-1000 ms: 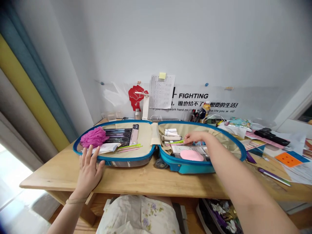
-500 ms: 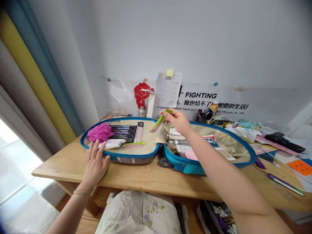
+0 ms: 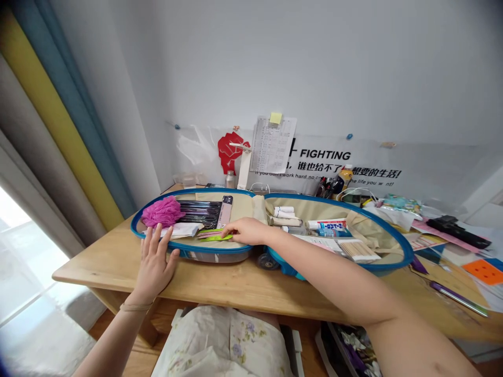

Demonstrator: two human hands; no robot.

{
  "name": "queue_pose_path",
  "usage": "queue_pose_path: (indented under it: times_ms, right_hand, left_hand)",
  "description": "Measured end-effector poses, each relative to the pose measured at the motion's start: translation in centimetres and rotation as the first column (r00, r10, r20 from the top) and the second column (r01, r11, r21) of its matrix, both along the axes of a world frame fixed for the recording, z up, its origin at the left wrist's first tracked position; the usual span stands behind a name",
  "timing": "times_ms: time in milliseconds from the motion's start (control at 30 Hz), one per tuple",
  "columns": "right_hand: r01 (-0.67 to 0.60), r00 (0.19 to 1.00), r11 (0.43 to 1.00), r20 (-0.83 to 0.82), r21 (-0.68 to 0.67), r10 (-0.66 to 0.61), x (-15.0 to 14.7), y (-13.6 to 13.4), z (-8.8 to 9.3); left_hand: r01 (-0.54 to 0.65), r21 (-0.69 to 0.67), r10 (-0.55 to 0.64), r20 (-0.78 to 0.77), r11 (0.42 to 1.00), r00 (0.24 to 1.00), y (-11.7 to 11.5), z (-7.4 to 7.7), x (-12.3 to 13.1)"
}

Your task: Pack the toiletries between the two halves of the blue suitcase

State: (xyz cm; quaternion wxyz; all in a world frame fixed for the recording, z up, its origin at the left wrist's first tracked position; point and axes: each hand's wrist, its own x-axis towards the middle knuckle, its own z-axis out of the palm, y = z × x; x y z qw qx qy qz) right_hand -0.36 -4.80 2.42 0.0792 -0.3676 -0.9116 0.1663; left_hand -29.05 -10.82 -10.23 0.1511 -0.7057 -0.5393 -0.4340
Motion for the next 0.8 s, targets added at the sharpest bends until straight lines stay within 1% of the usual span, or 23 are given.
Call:
queue_pose_path:
  times_ms: [100,267,367,500,800]
  right_hand:
    - [0.011,0.997,1.0,0.073,0.023,-0.013,0.1,0.2,-0.1]
    - [-0.034,0.989,0.994,0.146,0.101,0.019,-0.2,0.1,0.0]
    - [-0.045,0.985,0.995,0.172,0.085,0.03,-0.3,0.0,0.0]
    - [-0.026,0.982,0.998,0.186,0.062,0.014,-0.3,0.1,-0.1]
    - [-0.034,0.975,0.997,0.223,0.065,0.019,-0.9,0.9,-0.1]
  left_hand:
    - [0.0,0.007,0.0,-0.004,1.0,1.0,0.0,0.0,0.0]
    - [0.006,0.022,-0.006,-0.011,1.0,1.0,0.0,0.1,0.0]
    - [0.004,0.011,-0.004,0.007,1.0,1.0,0.0,0.1,0.1]
    - [-0.003,-0.005,0.003,0.008,1.0,1.0,-0.1,0.2,0.1]
    - [0.005,0.019,-0.005,0.007,1.0,1.0,0.0,0.2,0.1]
